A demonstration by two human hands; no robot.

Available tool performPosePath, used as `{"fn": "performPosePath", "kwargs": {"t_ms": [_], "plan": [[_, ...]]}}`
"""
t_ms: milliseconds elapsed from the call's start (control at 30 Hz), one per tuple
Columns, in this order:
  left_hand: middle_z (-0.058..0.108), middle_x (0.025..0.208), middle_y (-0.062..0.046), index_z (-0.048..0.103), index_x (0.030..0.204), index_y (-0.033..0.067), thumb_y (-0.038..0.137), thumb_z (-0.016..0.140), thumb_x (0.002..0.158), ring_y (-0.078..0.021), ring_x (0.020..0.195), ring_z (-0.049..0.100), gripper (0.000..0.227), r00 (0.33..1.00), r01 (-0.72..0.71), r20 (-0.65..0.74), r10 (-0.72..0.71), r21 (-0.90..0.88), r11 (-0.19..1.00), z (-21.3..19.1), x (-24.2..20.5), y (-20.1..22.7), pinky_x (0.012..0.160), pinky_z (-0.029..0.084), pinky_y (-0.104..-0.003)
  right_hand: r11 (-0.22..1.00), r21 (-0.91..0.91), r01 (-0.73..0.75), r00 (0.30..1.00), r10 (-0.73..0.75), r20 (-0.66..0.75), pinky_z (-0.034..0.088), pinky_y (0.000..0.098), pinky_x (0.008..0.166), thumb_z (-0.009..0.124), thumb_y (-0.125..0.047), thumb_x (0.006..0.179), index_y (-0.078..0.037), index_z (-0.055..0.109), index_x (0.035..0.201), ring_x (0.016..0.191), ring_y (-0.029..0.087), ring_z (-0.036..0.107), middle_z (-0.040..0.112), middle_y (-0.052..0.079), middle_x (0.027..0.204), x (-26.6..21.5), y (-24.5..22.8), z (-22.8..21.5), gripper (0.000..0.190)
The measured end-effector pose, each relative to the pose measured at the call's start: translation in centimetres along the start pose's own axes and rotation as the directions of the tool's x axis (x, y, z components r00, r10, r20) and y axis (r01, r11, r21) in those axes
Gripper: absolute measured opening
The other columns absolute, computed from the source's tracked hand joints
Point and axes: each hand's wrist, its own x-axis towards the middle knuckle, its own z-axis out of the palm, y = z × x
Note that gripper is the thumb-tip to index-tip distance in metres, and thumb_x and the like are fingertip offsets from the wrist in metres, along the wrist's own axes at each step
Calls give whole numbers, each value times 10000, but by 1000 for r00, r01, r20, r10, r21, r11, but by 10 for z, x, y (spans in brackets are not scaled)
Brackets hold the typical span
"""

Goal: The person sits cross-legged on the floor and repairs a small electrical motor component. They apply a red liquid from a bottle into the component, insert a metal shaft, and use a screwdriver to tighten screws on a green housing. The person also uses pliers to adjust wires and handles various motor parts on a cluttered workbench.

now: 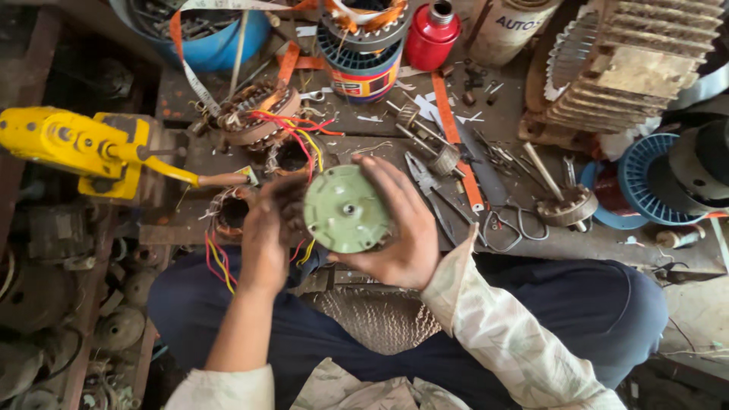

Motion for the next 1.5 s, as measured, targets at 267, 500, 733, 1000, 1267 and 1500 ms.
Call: {"fn": "performPosePath", "kwargs": {"t_ms": [267,500,733,1000,1267,1500], "plan": [[676,1200,-77,630,1240,44,126,723,980,-151,1089,635,288,931,-256,-131,341,433,864,-3,-12,-41,947,519,-277,860,-359,-363,929,302,-216,501,435,1134,987,-285,639,-45,507,1444,1318,354,612,593,196,1408,-45,24,-61,968],[662,1242,-80,713,1039,86,116,840,804,-309,1225,595,269,835,-450,133,534,724,523,28,-7,-25,1090,447,-441,705,-591,-391,920,278,-277,478,494,1062,957,-328,659,-41,534,1353,1289,439,555,508,237,1434,-90,64,-30,861],[643,1312,-79,732,996,111,124,842,802,-341,1277,569,224,892,-362,104,441,747,557,35,1,-23,1100,450,-477,718,-634,-287,958,208,-198,484,499,1016,901,-309,668,-4,564,1286,1256,445,566,530,232,1404,-79,60,-44,767],[622,1355,-110,728,1029,120,142,863,754,-355,1341,533,307,911,-304,61,407,767,566,39,-4,-23,1129,405,-482,546,-795,-265,964,159,-213,523,492,851,782,-181,967,-47,758,1080,952,404,669,719,190,1047,34,153,-119,177],[609,1376,-123,716,1071,84,159,867,786,-329,1350,545,332,909,-286,-36,415,670,685,30,-10,-8,1119,449,-446,265,-895,-358,821,547,-166,519,520,866,825,-291,840,-99,790,1067,961,428,663,716,221,1009,81,267,-130,299],[607,1368,-134,712,1037,76,168,854,799,-316,1333,563,292,904,-282,-64,424,654,701,24,-10,-3,1115,461,-438,442,-871,-215,947,310,-77,512,522,910,818,-206,800,-51,761,1079,1021,444,656,717,208,1034,64,283,-136,324]]}}
